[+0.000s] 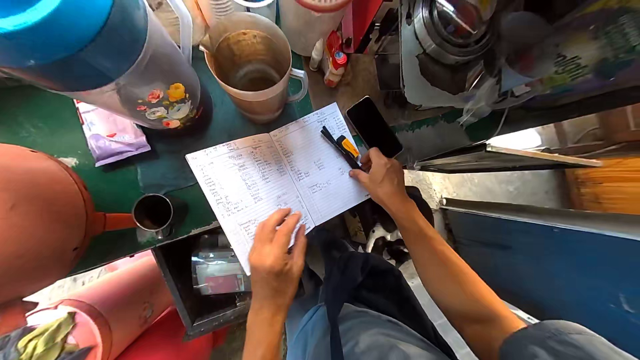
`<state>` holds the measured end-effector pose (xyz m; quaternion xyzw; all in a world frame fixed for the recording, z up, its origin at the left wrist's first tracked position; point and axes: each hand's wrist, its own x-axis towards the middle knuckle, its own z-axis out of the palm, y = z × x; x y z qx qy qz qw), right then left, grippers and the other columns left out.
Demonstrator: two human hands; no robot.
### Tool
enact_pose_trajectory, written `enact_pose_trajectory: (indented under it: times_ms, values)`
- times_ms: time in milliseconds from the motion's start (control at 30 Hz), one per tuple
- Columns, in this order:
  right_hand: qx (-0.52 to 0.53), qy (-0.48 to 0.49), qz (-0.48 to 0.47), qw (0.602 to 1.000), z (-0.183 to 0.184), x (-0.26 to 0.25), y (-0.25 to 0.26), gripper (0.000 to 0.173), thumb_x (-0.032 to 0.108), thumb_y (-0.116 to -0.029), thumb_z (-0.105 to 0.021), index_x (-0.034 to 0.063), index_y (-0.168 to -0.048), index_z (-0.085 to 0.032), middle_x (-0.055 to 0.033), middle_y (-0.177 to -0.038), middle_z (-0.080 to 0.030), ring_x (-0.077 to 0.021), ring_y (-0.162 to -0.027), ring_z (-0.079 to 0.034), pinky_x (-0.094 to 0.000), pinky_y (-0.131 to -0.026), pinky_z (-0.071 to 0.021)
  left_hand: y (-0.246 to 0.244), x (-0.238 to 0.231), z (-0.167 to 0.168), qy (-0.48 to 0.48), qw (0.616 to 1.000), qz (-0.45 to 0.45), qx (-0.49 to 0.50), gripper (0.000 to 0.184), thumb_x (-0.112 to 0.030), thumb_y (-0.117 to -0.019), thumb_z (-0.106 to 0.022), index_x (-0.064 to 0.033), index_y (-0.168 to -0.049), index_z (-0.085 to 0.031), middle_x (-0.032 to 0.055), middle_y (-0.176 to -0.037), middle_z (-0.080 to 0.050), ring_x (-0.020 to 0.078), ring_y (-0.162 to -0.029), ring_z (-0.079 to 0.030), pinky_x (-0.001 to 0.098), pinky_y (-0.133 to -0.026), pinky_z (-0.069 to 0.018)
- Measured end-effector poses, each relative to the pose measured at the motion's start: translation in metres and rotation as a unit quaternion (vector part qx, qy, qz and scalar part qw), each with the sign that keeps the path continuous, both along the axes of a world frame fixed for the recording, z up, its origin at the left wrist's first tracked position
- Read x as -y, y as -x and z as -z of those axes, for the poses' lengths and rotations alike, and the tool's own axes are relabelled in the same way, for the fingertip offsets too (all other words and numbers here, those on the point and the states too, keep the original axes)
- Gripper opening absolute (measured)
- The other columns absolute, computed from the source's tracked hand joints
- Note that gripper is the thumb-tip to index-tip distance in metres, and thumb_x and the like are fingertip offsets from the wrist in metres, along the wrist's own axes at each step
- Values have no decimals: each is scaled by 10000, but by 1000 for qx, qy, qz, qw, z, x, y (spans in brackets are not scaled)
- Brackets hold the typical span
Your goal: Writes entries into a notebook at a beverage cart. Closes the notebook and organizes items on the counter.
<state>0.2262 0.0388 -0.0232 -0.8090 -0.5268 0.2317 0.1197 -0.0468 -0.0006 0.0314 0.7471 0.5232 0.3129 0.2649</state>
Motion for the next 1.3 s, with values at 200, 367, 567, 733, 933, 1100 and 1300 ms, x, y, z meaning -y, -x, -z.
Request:
enact_pose_trajectory:
  times_ms: [200,367,567,733,933,1100,1300]
  values:
    - [-113,28,-11,993,-4,-3,-7,308,152,-885,-820,26,-1110,-652,-148,-893,-674,-290,-731,-660,-503,-663,-559,-52,-4,19,114,989,31,91,226,-126,-953,-690,-4,-1137,-736,108,-1024,-739,124,-841,-723,250,-720,-618]
    - [-468,49,-18,882,-20,18,21,214,-10,-958,-648,34,-1136,-538,-102,-977,-752,-202,-817,-754,-370,-763,-649,-69,-3,36,197,979,50,4,510,-214,-983,-686,42,-1406,-561,193,-1187,-697,255,-957,-731,387,-824,-619]
    - [-507,102,-53,854,-26,29,52,352,303,-1129,-346,78,-1131,-617,-44,-1029,-710,-118,-880,-726,-306,-805,-636,-63,7,49,31,992,-13,-118,257,-207,-981,-661,9,-1085,-755,119,-783,-704,247,-693,-717,374,-617,-596]
    - [-415,39,-52,907,-19,16,59,416,310,-1115,-320,117,-1090,-688,24,-810,-589,-61,-649,-537,-235,-591,-465,-62,10,48,22,993,-40,-107,220,-153,-1008,-600,-34,-882,-737,82,-741,-695,203,-682,-709,332,-588,-573]
    - [-525,83,-96,841,-20,17,57,326,271,-1110,-401,82,-1078,-663,8,-762,-592,-50,-594,-531,-194,-535,-458,-52,17,40,77,994,-36,-63,379,-343,-1030,-588,10,-1016,-724,105,-833,-685,204,-703,-680,337,-624,-578]
    - [-562,95,-96,816,-14,16,56,217,224,-1077,-520,81,-965,-639,21,-669,-590,-22,-513,-522,-160,-472,-436,-47,9,36,198,980,16,-11,437,-340,-1074,-497,-28,-810,-650,57,-664,-583,176,-625,-611,344,-600,-518]
    - [-616,45,-5,787,-12,-5,52,361,332,-1110,-390,144,-898,-613,54,-674,-588,4,-462,-458,-152,-418,-400,-30,-9,12,346,923,62,157,364,-292,-1097,-475,-88,-855,-653,-39,-663,-587,35,-586,-585,202,-565,-517]
